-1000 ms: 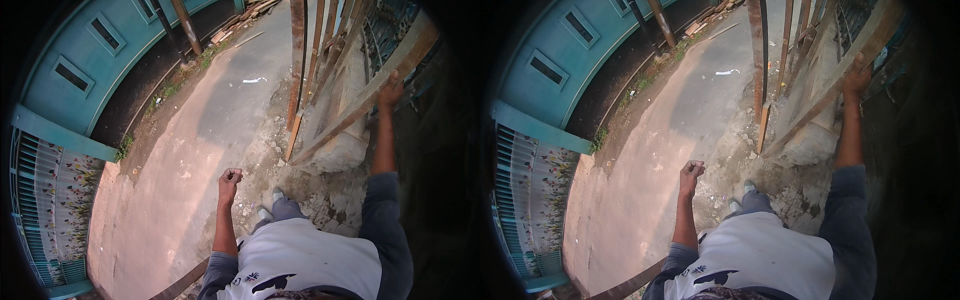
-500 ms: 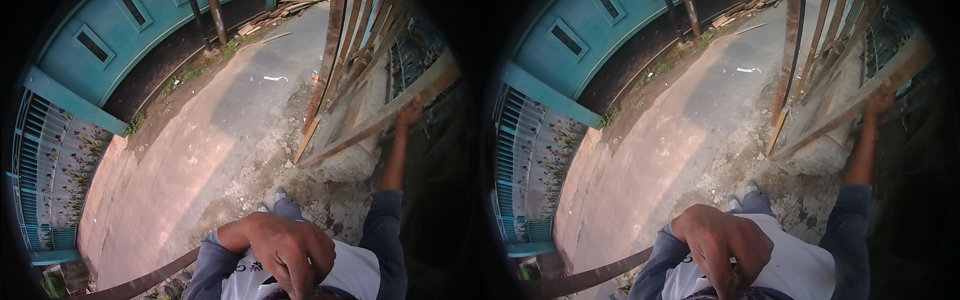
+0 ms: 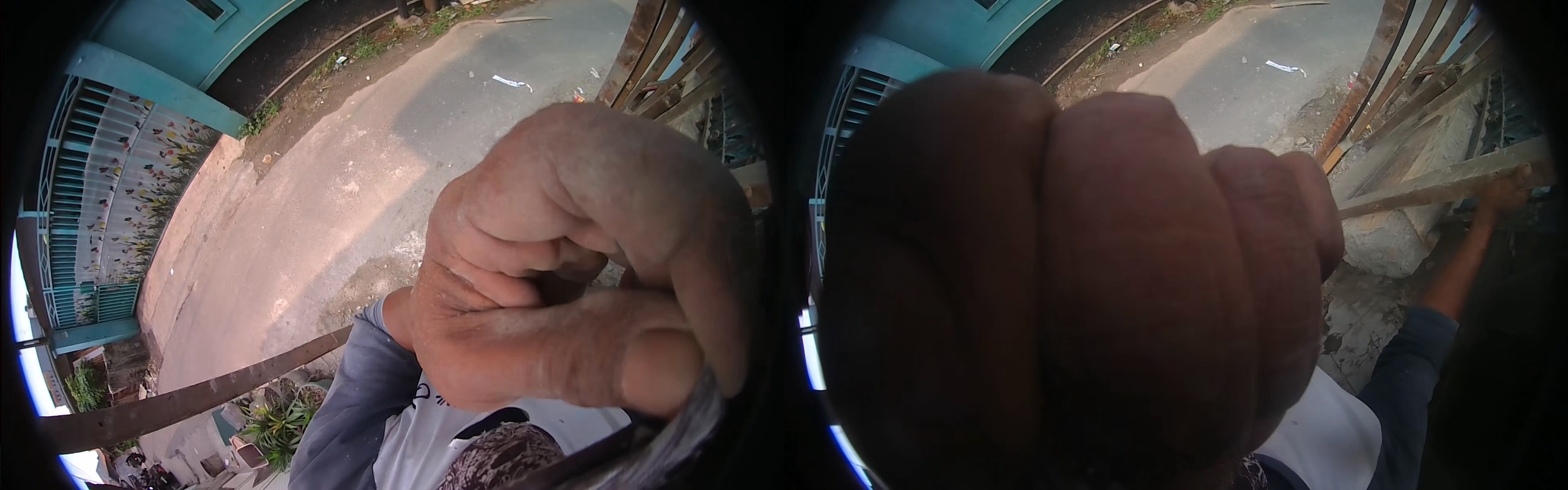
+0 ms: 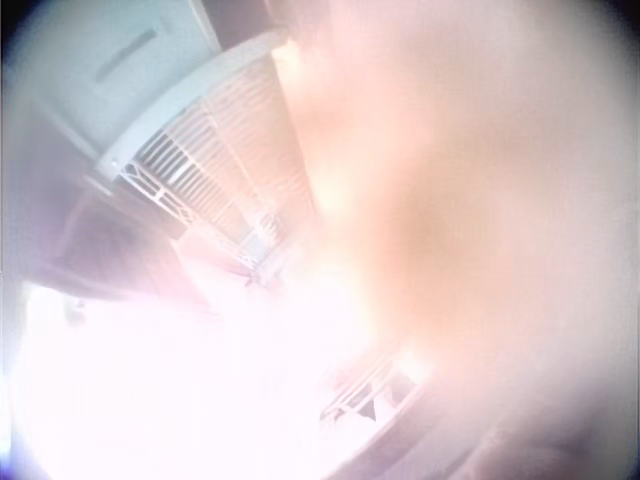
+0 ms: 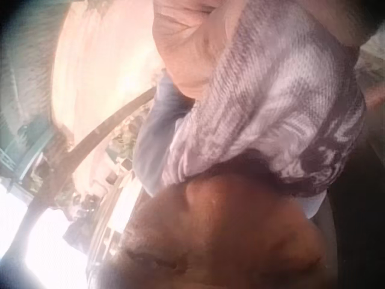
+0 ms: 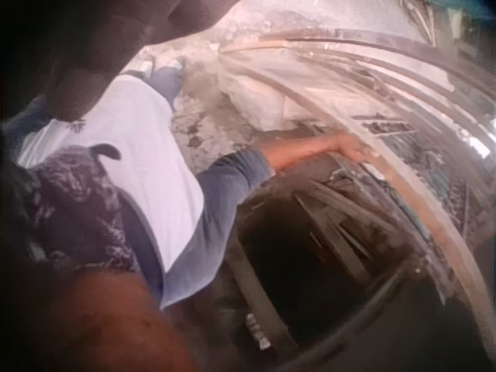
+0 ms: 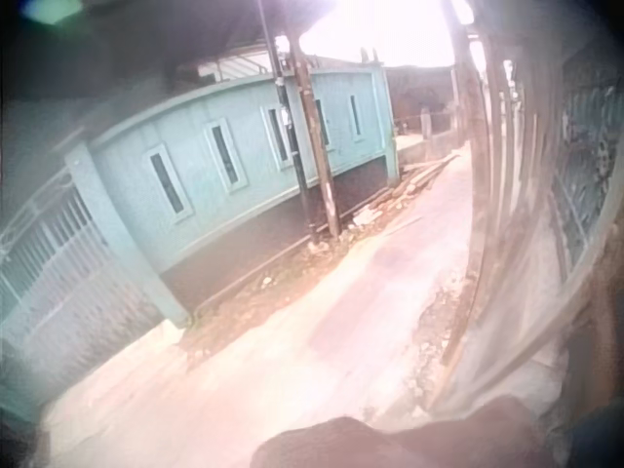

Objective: The person repeatedly picks up wooden planks and boards from a narrow outdoor alley and carries them into a cluttered room. The person handles the wood by hand, moving pieces one at a time between the alley and the interior space.

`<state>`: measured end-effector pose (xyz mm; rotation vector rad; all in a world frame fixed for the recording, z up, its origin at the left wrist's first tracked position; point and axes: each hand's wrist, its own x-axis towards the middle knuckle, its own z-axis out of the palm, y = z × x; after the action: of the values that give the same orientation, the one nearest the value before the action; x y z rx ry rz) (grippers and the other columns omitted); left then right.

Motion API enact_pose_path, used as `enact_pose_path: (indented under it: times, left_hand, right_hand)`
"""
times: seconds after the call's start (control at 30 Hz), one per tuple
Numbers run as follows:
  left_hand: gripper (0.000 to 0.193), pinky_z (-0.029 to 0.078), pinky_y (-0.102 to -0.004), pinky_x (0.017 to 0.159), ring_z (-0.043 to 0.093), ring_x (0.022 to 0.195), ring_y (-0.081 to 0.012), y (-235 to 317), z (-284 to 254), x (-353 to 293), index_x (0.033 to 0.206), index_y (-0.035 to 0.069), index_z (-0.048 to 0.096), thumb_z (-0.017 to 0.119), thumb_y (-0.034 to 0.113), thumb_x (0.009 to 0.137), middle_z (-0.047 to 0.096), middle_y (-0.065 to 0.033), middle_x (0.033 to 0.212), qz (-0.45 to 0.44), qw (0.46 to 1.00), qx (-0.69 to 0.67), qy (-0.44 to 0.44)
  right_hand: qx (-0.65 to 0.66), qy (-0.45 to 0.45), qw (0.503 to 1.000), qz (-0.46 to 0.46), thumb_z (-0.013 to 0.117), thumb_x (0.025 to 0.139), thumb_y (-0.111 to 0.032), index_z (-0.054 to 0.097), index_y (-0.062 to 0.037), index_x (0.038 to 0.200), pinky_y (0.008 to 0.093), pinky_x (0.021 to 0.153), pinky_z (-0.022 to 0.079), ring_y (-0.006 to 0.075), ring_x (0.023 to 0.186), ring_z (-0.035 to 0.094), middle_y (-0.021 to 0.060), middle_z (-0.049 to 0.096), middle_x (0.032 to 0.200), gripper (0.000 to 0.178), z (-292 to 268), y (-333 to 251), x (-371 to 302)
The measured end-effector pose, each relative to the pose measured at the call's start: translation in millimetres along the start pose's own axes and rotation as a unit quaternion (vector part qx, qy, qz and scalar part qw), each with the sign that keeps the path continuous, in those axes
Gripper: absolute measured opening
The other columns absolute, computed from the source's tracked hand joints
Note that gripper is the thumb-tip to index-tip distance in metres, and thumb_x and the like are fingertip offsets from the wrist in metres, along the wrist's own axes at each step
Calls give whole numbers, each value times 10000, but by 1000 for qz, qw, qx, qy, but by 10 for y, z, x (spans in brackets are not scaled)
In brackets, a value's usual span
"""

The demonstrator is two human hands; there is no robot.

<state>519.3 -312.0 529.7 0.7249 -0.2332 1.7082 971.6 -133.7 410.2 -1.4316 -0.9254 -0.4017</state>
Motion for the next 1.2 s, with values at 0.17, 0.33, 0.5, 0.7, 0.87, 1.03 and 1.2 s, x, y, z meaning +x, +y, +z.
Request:
enact_pose_path:
  times: [0.17,0.33,0.5,0.7,0.87,1.03,1.2]
  left_hand:
    - [169,476,-323,666,636,741,-207,-79,28,98,1002,4,661,664,153,921,674,-153,883,-20,999,-32,-27]
    - [187,479,-323,677,640,761,-207,-59,130,48,1011,-1,657,664,164,922,675,-158,911,-93,989,-82,-78]
    - [205,482,-323,688,644,781,-207,-122,177,50,1020,-7,653,664,174,923,677,-163,939,-158,975,-116,-103]
    - [232,501,-362,730,655,830,-233,-199,-204,-98,1045,5,671,647,211,942,681,-147,974,-218,970,-13,-105]
    - [312,495,-340,862,631,1010,-166,-573,-1173,-514,1156,25,648,623,274,970,674,-84,1057,-415,853,305,-87]
    - [393,500,-368,894,646,1035,-255,-648,-2846,-1668,1215,58,618,615,344,946,677,-136,1135,-511,573,640,-15]
    - [481,485,-447,956,609,1130,-361,-64,-3835,-2873,1249,66,598,623,389,894,656,-190,1182,-615,336,710,-74]
  right_hand:
    - [1,6,1000,-5,525,979,-512,567,104,1225,397,855,501,302,981,645,228,642,1125,664,-50,120,132]
    - [2,-2,999,-37,523,973,-532,571,95,1227,399,879,489,303,1000,638,240,637,1150,679,-71,257,193]
    - [111,2,994,7,525,970,-537,539,99,1260,385,862,505,309,1008,640,235,634,1140,699,-32,112,116]
    - [159,-21,986,32,523,992,-482,520,92,1289,355,865,506,243,1010,619,208,630,1147,647,10,122,15]
    - [129,-1,991,-17,502,1004,-479,581,98,1190,342,837,495,236,920,616,163,649,1044,612,-15,443,142]
    - [118,-8,993,-28,507,1002,-480,594,95,1163,347,826,479,226,905,605,149,656,1025,603,24,209,38]
    - [152,-18,988,23,507,998,-492,546,93,1246,367,853,494,246,948,612,189,640,1104,636,-21,228,51]
